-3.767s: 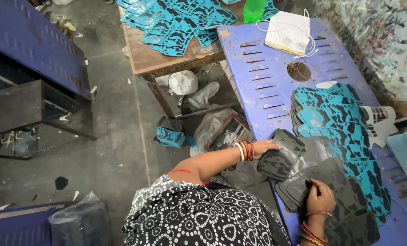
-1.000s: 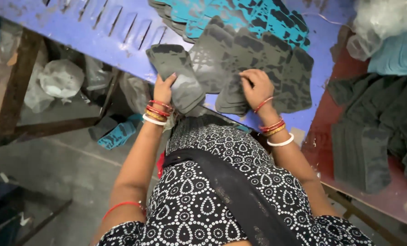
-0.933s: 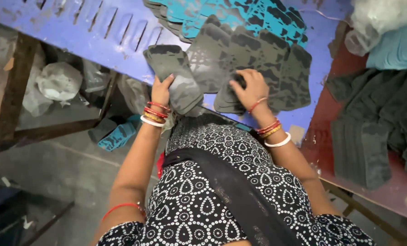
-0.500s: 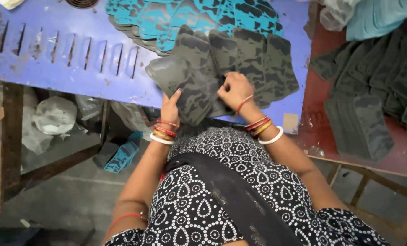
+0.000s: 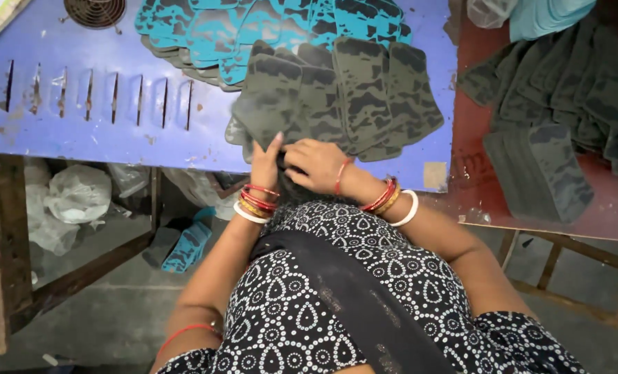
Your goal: The person sorts and stacks dark grey and blue patterned material pieces on a blue workbench. They handle the pieces by hand, separating them into piles and occasionally placing some into a white plastic bag.
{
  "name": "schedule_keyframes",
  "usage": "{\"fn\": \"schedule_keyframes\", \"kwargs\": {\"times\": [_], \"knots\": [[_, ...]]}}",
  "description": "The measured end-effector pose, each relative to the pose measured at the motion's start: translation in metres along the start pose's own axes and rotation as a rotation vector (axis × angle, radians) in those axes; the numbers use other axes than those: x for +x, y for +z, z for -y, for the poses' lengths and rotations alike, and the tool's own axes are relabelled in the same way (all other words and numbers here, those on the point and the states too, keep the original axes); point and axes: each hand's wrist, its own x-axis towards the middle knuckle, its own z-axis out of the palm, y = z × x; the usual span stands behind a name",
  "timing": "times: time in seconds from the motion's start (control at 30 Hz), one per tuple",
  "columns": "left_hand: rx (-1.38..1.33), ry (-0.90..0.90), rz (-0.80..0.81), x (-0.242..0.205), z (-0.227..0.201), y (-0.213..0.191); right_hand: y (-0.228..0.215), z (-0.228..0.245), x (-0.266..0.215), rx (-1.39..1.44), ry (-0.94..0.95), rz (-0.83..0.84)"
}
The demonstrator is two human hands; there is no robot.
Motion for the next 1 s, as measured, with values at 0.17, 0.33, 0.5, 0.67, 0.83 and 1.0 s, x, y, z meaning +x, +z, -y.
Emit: {"fn": "schedule_keyframes", "kwargs": {"times": [0.17,0.33,0.5,0.67,0.83,1.0], "knots": [[0.144,0.197,-0.184,0.002,-0.028,-0.054,0.012,-0.055,0.003,0.002,-0.072,-0.028],[0.0,0.273,-0.315,0.01,-0.031,-0.112,0.031,-0.055,0.031,-0.15,-0.185,-0.013],[0.022,0.196,-0.209,0.013,-0.011,-0.14,0.037,-0.042,0.051,-0.249,-0.233,0.033],[-0.073,0.218,-0.125,0.007,-0.018,-0.136,0.022,-0.061,0.069,-0.152,-0.028,-0.039],[-0.256,0.143,-0.046,-0.021,-0.058,-0.106,-0.033,-0.046,0.081,0.027,0.055,-0.488],[-0.716,-0.116,0.012,-0.025,-0.046,-0.082,0.006,0.031,0.051,-0.068,-0.301,-0.099]]}}
